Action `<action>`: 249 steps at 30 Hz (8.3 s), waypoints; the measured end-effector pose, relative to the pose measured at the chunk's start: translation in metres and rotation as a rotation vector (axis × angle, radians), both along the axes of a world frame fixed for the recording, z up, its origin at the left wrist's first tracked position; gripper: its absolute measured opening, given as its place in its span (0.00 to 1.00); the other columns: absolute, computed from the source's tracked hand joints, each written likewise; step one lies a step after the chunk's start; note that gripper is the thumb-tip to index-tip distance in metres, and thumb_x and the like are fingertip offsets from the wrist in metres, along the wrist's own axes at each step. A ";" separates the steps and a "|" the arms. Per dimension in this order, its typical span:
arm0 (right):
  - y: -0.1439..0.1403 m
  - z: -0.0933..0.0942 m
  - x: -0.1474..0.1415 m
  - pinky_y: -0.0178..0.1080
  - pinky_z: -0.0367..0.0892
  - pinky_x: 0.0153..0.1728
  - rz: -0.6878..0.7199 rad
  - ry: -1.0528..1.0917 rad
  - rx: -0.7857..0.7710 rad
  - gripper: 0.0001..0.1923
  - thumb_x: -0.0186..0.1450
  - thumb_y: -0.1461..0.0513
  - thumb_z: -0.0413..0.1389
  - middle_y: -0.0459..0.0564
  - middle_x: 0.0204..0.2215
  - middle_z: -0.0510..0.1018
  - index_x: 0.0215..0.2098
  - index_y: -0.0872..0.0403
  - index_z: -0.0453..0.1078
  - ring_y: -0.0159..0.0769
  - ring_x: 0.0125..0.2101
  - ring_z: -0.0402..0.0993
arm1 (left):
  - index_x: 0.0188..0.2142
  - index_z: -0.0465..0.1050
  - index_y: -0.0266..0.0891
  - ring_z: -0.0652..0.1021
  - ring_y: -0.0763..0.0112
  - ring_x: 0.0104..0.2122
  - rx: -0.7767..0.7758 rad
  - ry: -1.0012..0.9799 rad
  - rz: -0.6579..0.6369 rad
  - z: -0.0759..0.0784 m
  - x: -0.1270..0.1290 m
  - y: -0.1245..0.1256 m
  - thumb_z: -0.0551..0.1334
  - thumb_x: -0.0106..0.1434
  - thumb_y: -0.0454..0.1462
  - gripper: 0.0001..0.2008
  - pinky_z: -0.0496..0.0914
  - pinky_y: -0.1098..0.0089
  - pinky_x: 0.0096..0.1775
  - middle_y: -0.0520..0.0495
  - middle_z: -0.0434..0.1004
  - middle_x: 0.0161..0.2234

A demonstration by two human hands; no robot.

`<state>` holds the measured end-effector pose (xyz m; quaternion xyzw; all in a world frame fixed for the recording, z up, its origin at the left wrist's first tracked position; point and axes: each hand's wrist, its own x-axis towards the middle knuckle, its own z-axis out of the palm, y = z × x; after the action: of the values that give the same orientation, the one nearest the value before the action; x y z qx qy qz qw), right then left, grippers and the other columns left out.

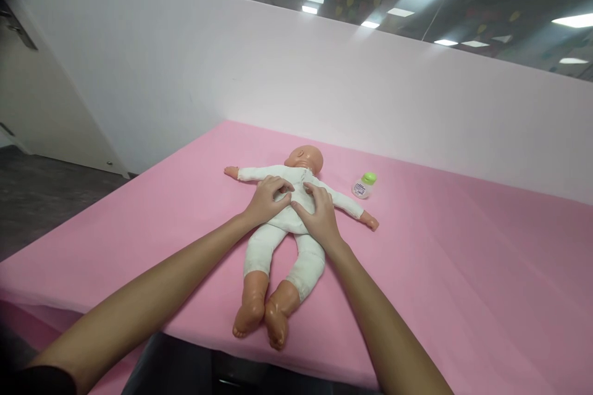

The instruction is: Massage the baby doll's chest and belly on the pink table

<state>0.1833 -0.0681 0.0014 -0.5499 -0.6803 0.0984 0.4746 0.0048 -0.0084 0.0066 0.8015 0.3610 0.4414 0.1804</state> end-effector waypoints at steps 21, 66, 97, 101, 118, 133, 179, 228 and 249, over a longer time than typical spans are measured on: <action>0.000 -0.001 0.002 0.59 0.64 0.62 -0.008 -0.003 -0.005 0.30 0.66 0.51 0.62 0.55 0.59 0.75 0.64 0.46 0.67 0.52 0.59 0.69 | 0.43 0.76 0.42 0.76 0.59 0.50 0.075 -0.063 -0.021 -0.006 -0.001 0.004 0.61 0.66 0.35 0.08 0.69 0.56 0.54 0.45 0.77 0.46; 0.003 -0.007 0.003 0.62 0.59 0.65 -0.024 -0.019 0.002 0.32 0.68 0.51 0.59 0.55 0.66 0.70 0.69 0.46 0.62 0.54 0.64 0.64 | 0.31 0.72 0.40 0.76 0.61 0.48 0.085 -0.122 0.025 -0.010 -0.002 0.007 0.59 0.65 0.32 0.06 0.69 0.56 0.53 0.45 0.78 0.46; -0.001 0.002 -0.003 0.56 0.66 0.60 0.001 -0.005 0.107 0.18 0.65 0.54 0.63 0.54 0.52 0.78 0.52 0.48 0.74 0.50 0.56 0.71 | 0.48 0.77 0.41 0.76 0.65 0.41 0.048 -0.142 -0.043 -0.009 -0.001 0.007 0.63 0.64 0.34 0.13 0.71 0.62 0.48 0.47 0.73 0.40; 0.002 -0.003 0.000 0.60 0.61 0.65 -0.033 -0.003 0.027 0.29 0.64 0.51 0.64 0.56 0.62 0.74 0.61 0.49 0.70 0.53 0.63 0.66 | 0.50 0.80 0.40 0.75 0.66 0.39 0.014 -0.135 -0.038 -0.011 -0.001 0.010 0.63 0.65 0.36 0.14 0.72 0.62 0.46 0.48 0.71 0.37; -0.002 0.004 -0.002 0.57 0.67 0.57 0.023 -0.019 0.057 0.13 0.67 0.53 0.62 0.53 0.46 0.79 0.46 0.48 0.75 0.51 0.51 0.74 | 0.26 0.63 0.40 0.71 0.67 0.33 0.011 -0.122 -0.031 -0.006 0.000 0.010 0.63 0.62 0.33 0.11 0.66 0.64 0.40 0.52 0.69 0.29; 0.005 -0.011 0.004 0.62 0.58 0.67 -0.051 -0.015 0.010 0.30 0.67 0.49 0.61 0.58 0.64 0.71 0.63 0.49 0.68 0.54 0.66 0.63 | 0.26 0.64 0.40 0.72 0.67 0.34 -0.013 -0.140 -0.038 -0.005 0.000 0.009 0.63 0.62 0.33 0.10 0.67 0.63 0.41 0.52 0.71 0.29; 0.000 -0.003 0.001 0.58 0.58 0.66 -0.009 -0.013 -0.033 0.27 0.67 0.53 0.60 0.55 0.62 0.73 0.63 0.47 0.67 0.51 0.64 0.65 | 0.28 0.67 0.40 0.72 0.67 0.34 -0.014 -0.163 -0.065 -0.006 0.000 0.009 0.63 0.62 0.32 0.08 0.67 0.63 0.41 0.51 0.73 0.31; 0.000 -0.002 0.001 0.59 0.59 0.65 -0.006 -0.018 -0.032 0.25 0.68 0.51 0.59 0.55 0.60 0.73 0.62 0.47 0.67 0.52 0.63 0.65 | 0.28 0.68 0.40 0.73 0.66 0.35 -0.020 -0.150 -0.052 -0.005 0.000 0.008 0.63 0.62 0.33 0.07 0.67 0.63 0.42 0.51 0.74 0.31; 0.000 -0.001 0.001 0.60 0.60 0.65 -0.002 -0.042 -0.022 0.24 0.68 0.50 0.58 0.54 0.59 0.74 0.61 0.46 0.68 0.53 0.62 0.66 | 0.28 0.68 0.40 0.73 0.66 0.35 -0.020 -0.147 -0.054 -0.006 0.000 0.009 0.63 0.62 0.33 0.07 0.67 0.62 0.42 0.51 0.74 0.31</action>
<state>0.1843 -0.0684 0.0003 -0.5578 -0.6884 0.0936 0.4542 0.0046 0.0003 0.0010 0.7744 0.3295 0.4904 0.2262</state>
